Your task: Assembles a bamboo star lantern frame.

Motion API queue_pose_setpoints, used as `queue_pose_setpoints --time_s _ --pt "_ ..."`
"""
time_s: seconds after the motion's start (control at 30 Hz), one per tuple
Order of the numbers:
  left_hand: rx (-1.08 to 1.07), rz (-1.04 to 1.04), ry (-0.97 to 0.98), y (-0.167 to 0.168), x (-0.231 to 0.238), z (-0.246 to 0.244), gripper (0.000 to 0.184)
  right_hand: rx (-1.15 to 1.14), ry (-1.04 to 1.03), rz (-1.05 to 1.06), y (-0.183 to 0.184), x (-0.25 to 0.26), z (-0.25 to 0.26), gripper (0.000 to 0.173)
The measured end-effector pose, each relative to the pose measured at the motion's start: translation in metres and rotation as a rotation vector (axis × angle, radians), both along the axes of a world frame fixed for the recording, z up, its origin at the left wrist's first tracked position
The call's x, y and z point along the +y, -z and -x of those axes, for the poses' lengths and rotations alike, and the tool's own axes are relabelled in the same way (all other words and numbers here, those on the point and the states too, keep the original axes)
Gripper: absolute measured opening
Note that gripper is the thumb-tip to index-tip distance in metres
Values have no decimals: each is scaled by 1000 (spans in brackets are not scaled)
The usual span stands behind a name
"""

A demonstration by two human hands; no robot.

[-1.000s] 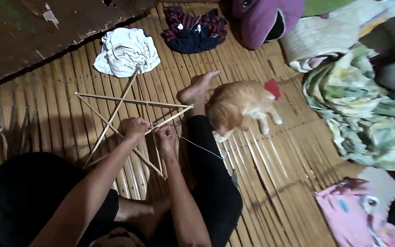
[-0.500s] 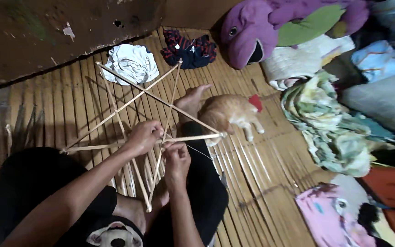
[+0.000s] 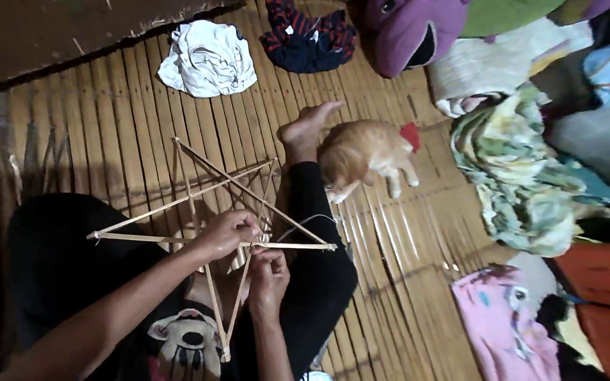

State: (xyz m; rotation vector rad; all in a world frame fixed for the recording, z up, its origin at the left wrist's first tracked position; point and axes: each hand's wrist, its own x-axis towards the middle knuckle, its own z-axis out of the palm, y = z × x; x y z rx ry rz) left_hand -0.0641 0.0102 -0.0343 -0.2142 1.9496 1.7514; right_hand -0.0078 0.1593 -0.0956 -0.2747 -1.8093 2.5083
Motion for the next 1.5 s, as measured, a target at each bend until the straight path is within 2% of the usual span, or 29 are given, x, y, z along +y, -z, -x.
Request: queue_pose_setpoints --time_s 0.1,0.17,0.3,0.4,0.57,0.73,0.93,1.0,1.07,1.17,1.27,1.37,1.43,1.5 --pt "-60 -176 -75 -6 -3 5 12 25 0 -31 2 0 -2 12" --pt "-80 -203 -42 -8 -4 9 12 51 -12 -59 3 1 -3 12" --pt "-13 6 213 -26 -3 17 8 123 -13 -149 6 1 -3 9" --pt "70 104 297 -35 0 24 11 168 -8 -257 5 -1 -4 8" --pt "112 188 158 -40 7 33 16 279 -18 -403 8 1 -3 6" --pt "-42 3 -75 -33 9 37 16 294 -53 -513 12 4 -4 3" --pt "-109 -14 -98 -25 2 51 19 305 -91 -622 10 9 0 4" --pt "-122 53 -79 -20 0 58 15 304 -97 -625 11 9 1 4" --pt "-68 198 -61 -19 -3 62 22 289 -111 -603 10 10 1 4" --pt "125 368 60 -21 -12 63 34 281 -121 -569 9 11 1 3" --pt "315 297 330 -16 -18 52 23 272 -122 -565 9 12 1 4" --pt "359 469 620 -14 -13 42 17 269 -122 -564 10 11 2 4" --pt "353 536 668 -7 -10 37 18 274 -117 -566 11 11 2 4" --pt "332 554 612 -1 -6 32 17 284 -115 -569 12 11 2 3"
